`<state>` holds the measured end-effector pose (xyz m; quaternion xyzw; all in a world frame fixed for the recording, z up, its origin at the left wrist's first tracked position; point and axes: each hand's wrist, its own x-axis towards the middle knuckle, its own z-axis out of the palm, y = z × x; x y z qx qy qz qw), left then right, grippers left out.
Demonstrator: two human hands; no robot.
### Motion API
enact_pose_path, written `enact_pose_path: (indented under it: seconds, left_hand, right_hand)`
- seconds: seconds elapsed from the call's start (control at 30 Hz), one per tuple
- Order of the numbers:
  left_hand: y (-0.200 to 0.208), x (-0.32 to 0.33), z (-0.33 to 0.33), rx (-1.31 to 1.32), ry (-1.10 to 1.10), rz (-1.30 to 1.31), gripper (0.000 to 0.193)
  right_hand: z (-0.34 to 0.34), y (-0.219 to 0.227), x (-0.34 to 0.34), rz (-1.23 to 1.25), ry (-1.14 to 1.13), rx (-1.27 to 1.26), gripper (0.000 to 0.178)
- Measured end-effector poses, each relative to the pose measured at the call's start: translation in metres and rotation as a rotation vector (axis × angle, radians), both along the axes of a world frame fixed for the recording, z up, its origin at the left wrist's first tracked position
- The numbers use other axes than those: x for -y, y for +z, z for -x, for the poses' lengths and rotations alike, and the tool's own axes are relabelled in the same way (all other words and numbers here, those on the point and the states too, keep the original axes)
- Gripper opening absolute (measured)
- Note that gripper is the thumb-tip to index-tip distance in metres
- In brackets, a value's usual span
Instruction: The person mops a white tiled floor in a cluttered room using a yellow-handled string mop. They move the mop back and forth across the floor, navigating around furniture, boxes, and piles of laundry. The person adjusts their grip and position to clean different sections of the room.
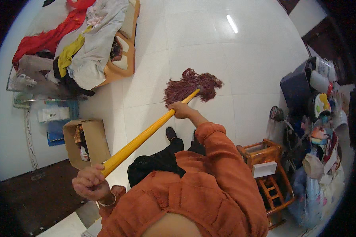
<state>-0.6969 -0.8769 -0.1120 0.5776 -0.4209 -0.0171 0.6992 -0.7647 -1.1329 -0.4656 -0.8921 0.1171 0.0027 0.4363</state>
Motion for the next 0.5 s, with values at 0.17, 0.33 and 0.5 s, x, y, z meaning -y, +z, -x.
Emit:
enact_pose_path:
  seconds: [0.17,0.33,0.5]
  left_hand:
    - [-0.027,0.038,0.002,-0.076,-0.146,-0.047,0.032]
    - [-0.057,0.07,-0.006,-0.202,-0.523,-0.056,0.03]
    - [-0.065,0.085,-0.017,-0.31,-0.652,-0.127,0.03]
  right_hand:
    - [0.078,-0.016,0.032,-0.027,-0.312,0.074,0.014]
    - [0.151,-0.038,0.036,0.061,-0.586,0.048,0.009]
    - [0.181,-0.043,0.005,0.208,-0.685,-0.094,0.007]
